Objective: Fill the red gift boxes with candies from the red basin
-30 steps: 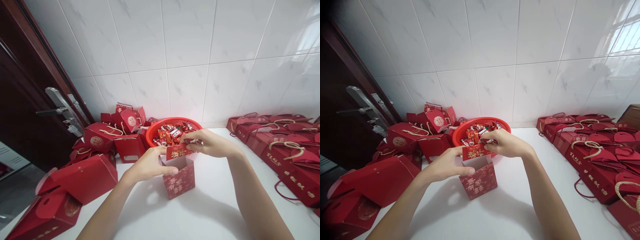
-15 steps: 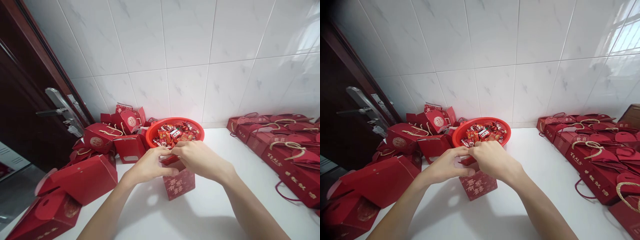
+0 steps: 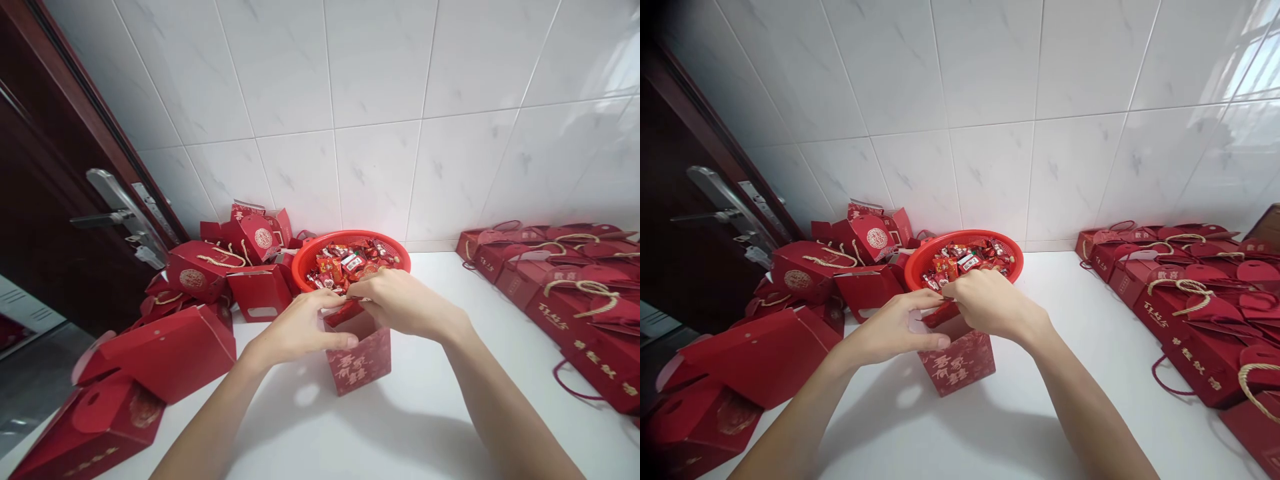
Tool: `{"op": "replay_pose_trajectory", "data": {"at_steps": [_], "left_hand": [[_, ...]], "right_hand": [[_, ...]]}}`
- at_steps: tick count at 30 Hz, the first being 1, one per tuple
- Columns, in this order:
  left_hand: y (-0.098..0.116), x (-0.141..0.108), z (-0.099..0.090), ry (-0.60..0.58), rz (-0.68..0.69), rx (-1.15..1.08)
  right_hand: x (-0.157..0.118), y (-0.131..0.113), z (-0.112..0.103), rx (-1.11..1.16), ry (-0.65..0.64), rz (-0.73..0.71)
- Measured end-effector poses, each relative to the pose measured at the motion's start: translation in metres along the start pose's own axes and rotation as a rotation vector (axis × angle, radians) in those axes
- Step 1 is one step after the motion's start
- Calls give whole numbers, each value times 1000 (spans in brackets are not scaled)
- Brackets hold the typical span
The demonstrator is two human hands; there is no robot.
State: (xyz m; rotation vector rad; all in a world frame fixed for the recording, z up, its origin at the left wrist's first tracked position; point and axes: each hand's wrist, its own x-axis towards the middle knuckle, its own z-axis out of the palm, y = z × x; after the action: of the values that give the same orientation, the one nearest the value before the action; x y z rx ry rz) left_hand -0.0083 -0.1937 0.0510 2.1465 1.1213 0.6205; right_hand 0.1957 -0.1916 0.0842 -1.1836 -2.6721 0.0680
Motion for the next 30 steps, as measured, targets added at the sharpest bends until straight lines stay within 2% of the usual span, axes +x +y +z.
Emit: {"op": "replay_pose_trajectory", "data": {"at_steps": [10,14,18,21,26,30], "left_hand": [[7,0,-1,-19,-64,21],[8,0,-1,-24,-38,-2],[8,0,-1,-20,-47,-42],[7,0,0,-29,-48,-24],[2,-2,1,17,-109,54],[-2,-3,1,12,-154,71]], "right_hand": [[2,-2,-3,-98,-46,81],[4,-8,3,-84,-64,5],[7,-8,10,33,-41,-41],[3,1,6,199,-10,-77],[-10,20,-9,369,190,-59],[-13,23,-13,398,168,-38]]}}
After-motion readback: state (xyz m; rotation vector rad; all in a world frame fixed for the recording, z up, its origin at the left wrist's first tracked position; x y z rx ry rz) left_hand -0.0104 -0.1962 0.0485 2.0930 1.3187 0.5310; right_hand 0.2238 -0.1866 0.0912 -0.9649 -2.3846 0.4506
